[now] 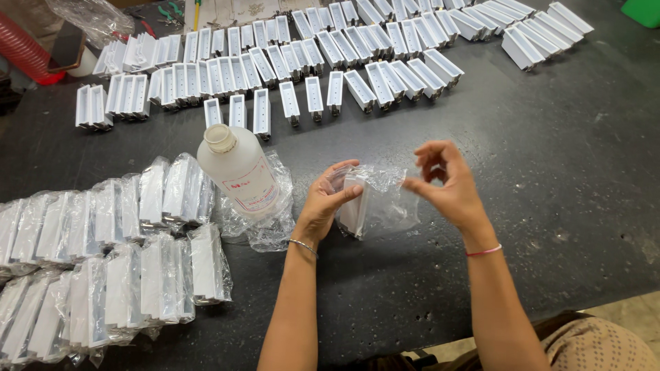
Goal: The person wraps small white rectangular components individually in clear plastic bags. They pick up a component, place it in a bag, and seal the bag by hand before stacking the wrapped items on the table.
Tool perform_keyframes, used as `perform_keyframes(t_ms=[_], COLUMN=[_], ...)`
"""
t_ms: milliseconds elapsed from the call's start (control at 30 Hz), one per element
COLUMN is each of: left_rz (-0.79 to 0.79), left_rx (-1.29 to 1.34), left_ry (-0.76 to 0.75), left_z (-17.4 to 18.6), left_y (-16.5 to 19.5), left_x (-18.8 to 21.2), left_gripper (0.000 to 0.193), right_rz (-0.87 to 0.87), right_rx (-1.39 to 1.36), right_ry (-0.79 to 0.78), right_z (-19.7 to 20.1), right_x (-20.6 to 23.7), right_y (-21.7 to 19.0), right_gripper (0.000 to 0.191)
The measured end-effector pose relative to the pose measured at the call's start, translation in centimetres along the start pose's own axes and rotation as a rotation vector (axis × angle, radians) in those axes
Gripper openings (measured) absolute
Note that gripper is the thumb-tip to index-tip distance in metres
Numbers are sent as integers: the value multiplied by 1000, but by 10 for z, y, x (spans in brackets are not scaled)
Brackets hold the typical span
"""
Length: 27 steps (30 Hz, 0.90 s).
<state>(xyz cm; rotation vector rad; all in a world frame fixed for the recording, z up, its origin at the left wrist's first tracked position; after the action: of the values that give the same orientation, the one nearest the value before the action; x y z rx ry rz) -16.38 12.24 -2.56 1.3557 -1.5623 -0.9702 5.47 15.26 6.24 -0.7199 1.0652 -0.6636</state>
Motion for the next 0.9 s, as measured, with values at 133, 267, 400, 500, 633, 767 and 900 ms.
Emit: perform_keyframes(t_ms=[133,267,400,500,633,767,900], left_rz=[14,23,20,84,111,53,75], left_rx=[-17,-219,-291,-300,-299,-285,-298], left_ry=[-74,-50,-83,-79,-46,-62,-108], left_z=[-11,-23,-30,-26,-21,-26,-37], left_y=[4,10,10,1,-5,0,1], left_x=[5,9,13,9,4,8,12], left_gripper=[79,86,79,74,68,71,77], right_rz=[289,222,195,142,-87,-147,-183], right_rx=[50,-55,-228,-222,-208,-470,-389], right_ry=[-21,-13,-9,0,30,-302,-283], right_z=[-19,-22,-12,-13,-9,-10,-9], right_x=[3,6,10,13,13,16,12], right_y=[-31,-25,-14,-2,20,15,24], right_gripper=[48,14,13,12,17,29,32])
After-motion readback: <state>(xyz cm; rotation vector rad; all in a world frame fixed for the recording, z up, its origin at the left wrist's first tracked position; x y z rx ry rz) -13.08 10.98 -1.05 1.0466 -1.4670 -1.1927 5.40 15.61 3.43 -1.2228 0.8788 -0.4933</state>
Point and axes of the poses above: each hand's wrist, its own x-axis away from the middle knuckle, its own z-axis out of the back of the hand, y = z × x, the point moved 8 cm from there along -x, towards the middle knuckle, and after that the axes turned 9 degrees about z, right-handed, at the moved point
